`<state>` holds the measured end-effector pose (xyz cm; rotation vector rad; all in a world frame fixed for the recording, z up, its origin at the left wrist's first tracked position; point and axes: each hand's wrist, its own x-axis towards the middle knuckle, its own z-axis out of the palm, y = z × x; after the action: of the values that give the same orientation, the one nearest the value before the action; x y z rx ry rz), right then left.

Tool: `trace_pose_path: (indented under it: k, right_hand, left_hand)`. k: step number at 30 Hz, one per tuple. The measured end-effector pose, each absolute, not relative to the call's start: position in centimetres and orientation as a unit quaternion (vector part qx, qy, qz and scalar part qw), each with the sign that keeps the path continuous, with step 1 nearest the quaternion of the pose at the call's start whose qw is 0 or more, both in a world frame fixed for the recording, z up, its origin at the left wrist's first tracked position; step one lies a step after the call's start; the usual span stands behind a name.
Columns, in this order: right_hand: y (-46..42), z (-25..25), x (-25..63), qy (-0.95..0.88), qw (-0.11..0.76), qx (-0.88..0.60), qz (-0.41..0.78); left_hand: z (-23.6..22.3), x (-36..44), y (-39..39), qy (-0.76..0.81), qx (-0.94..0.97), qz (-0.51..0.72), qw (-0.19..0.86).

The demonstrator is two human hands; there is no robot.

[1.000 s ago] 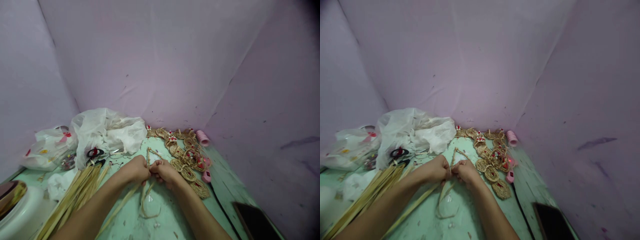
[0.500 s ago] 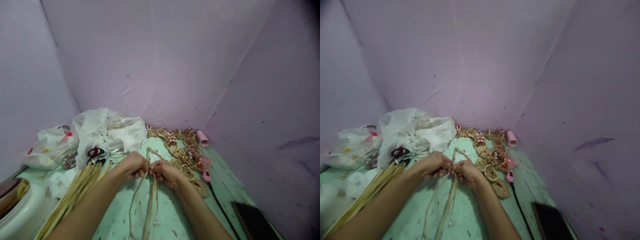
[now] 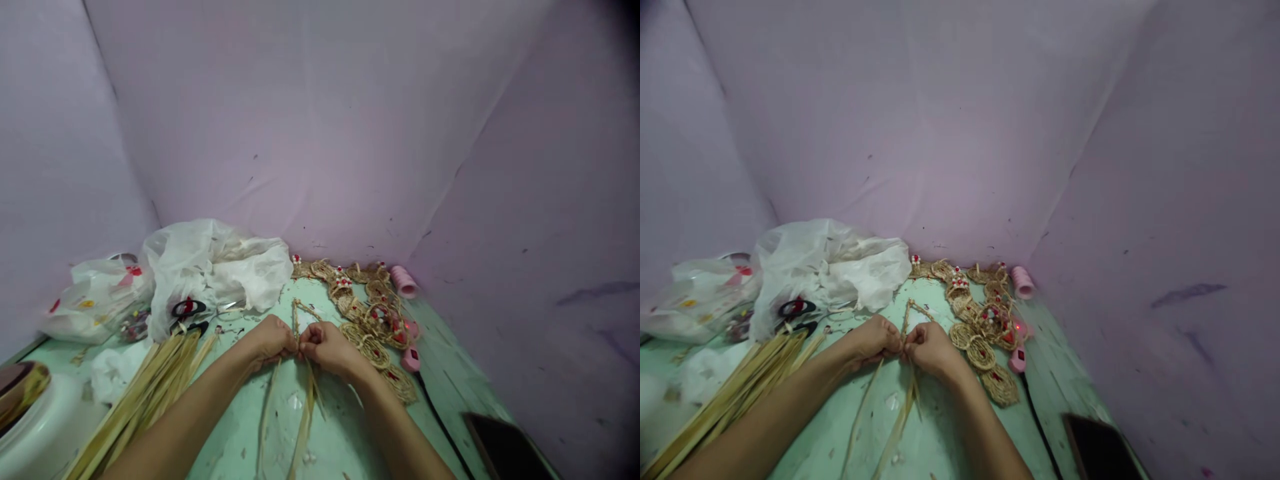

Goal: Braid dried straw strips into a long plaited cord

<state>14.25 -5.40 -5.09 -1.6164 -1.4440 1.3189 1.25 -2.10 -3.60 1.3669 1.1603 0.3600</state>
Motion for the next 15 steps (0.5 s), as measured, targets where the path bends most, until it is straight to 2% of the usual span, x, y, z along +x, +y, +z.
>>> trace_pose_path:
  k: [4, 15]
  right_hand:
    - [-5.6, -4.6, 14.6, -0.554, 0.269, -0.611, 0.497]
    - [-5.9, -4.5, 16.2, -0.583, 0.211, -0.642, 0.451]
  left_hand:
    - [-3.8, 1.5, -2.8, 0.512, 0.565, 0.173, 0.624]
    - [-5.0, 2.1, -3.4, 0.547, 0.562, 0.244, 0.57]
